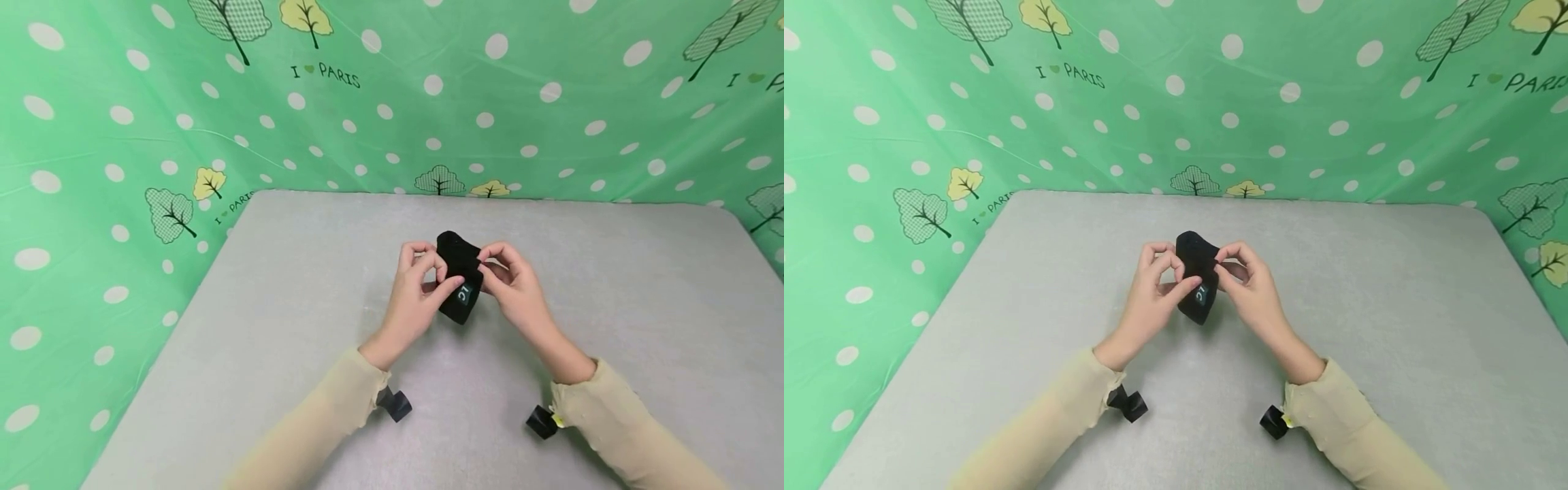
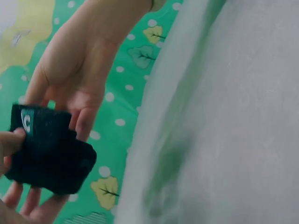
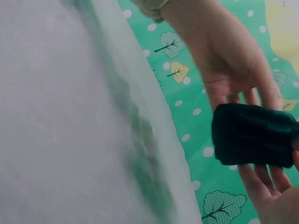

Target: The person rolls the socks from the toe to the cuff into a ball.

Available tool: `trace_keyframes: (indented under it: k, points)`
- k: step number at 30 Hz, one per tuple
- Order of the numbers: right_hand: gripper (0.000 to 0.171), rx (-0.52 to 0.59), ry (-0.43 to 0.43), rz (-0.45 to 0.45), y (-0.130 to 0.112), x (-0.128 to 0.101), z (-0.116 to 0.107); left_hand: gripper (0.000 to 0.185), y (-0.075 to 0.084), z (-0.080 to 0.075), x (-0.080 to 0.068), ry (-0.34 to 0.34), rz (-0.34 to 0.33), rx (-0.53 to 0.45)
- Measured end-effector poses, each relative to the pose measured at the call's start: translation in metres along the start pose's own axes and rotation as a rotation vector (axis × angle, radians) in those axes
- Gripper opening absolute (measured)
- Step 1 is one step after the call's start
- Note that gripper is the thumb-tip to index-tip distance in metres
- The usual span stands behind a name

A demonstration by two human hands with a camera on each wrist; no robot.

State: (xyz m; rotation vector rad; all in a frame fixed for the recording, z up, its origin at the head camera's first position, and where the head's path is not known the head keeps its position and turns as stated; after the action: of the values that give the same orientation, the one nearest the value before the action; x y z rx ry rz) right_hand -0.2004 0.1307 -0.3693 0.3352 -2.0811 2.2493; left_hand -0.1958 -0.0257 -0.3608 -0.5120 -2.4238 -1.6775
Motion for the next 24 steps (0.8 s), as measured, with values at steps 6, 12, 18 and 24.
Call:
trace_keyframes:
  k: [6,12,18,24]
  points:
    - [0.009,-0.07,0.095,-0.031,-0.003,-0.002,-0.004,0.043,0.019,0.008,-0.006,-0.022,0.131,0.409]
    - [0.009,-0.235,0.131,-0.104,-0.009,-0.007,-0.002,0.041,0.024,0.013,-0.006,0.02,0.206,0.677]
    - [0.008,-0.329,0.155,-0.16,-0.013,-0.01,-0.001,0.025,0.028,0.011,-0.006,0.062,0.247,0.756]
    - [0.008,-0.353,0.179,-0.167,-0.013,-0.011,-0.007,0.024,0.017,0.005,0.002,-0.109,0.103,0.429]
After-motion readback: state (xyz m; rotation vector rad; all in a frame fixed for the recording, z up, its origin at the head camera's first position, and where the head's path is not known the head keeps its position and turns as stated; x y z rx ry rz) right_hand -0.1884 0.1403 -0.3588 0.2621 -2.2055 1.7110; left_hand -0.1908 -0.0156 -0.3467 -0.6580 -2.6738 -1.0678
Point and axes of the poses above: each hand's wrist, its own x-axis towards the middle knuckle, its own z-axis out of the palm, y = z × x, the point moved 7 cm from there along x, towards the middle knuckle, and after that the axes turned 4 degrees about x, right-handed, at the moved point
